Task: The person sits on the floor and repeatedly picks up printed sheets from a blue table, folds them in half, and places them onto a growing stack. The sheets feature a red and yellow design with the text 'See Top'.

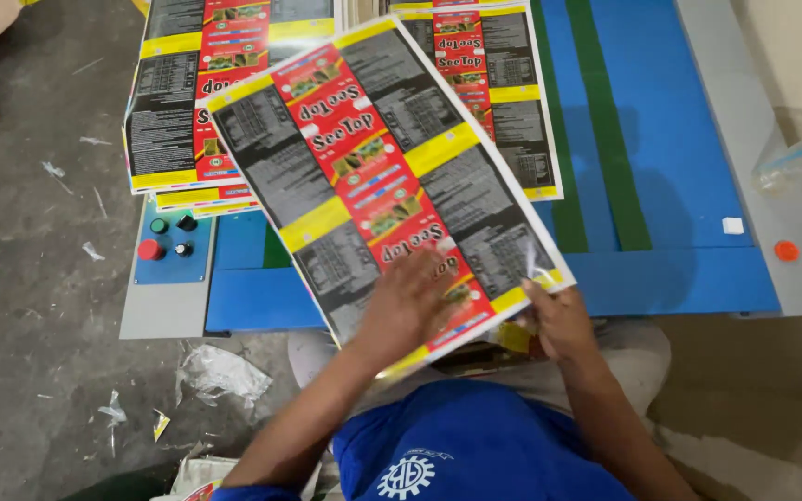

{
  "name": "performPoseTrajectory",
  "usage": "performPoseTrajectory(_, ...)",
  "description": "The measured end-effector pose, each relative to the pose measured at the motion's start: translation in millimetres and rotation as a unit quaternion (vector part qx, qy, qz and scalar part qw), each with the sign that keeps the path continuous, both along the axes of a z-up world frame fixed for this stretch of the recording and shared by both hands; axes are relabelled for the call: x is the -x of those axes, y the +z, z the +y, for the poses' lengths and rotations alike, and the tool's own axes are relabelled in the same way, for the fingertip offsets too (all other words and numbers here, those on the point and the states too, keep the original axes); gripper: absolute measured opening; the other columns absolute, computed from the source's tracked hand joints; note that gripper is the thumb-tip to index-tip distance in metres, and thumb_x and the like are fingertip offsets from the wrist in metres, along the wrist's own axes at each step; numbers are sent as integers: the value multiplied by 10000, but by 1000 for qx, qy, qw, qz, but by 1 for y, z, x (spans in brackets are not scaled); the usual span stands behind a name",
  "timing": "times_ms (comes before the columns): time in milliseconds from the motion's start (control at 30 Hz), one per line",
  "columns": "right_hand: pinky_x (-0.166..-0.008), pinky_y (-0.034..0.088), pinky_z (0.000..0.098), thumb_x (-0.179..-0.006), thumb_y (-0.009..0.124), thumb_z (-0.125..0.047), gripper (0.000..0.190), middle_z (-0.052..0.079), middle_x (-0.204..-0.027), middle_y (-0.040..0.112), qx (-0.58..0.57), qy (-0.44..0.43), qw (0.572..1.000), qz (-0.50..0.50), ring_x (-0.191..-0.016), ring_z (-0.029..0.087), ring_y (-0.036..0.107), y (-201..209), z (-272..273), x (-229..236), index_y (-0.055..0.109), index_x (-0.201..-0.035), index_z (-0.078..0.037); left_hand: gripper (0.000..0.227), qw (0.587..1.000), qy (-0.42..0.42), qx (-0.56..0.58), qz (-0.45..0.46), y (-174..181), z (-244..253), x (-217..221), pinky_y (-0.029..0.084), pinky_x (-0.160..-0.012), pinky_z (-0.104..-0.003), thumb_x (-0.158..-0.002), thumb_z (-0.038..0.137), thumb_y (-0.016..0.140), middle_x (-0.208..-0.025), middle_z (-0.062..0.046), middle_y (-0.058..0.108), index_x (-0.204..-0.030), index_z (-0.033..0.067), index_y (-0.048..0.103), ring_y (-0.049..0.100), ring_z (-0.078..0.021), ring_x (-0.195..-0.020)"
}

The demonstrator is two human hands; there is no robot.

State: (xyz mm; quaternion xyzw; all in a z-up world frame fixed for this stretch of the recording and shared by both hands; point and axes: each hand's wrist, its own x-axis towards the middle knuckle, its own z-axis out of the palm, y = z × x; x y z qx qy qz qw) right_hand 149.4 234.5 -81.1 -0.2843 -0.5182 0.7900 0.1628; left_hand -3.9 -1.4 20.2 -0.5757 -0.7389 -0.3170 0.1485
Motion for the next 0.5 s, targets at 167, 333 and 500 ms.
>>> performPoseTrajectory(167,-524,506,290,-995,661,-123,156,24,-894,687,-1,-44,999,23,-705,125,659,-29,28,-44,622,-1139,-77,431,991,131,-15,6,36,-33,96,467,-1081,-525,-884,136,794,-1380,-211,622,-1277,30,652,572,-417,-1301)
performPoseTrajectory(333,-519,496,287,-1002,639,-142,135,28,-913,704,-26,-71,997,-1,-701,118,651,-58,48,-84,640,-1120,-78,389,970,237,-11,52,18,-61,177,444,-1119,-512,-1012,120,727,-1477,-194,600,-1380,41,631,531,-417,-1421)
performPoseTrajectory(500,-531,493,289,-1039,670,-161,143,56,-919,694,-12,-103,994,-39,-675,136,625,-100,65,-116,645,-1132,-56,789,953,268,78,116,12,-64,183,322,-1129,-600,-930,450,742,-1505,-339,475,-1435,-112,513,414,-496,-1415)
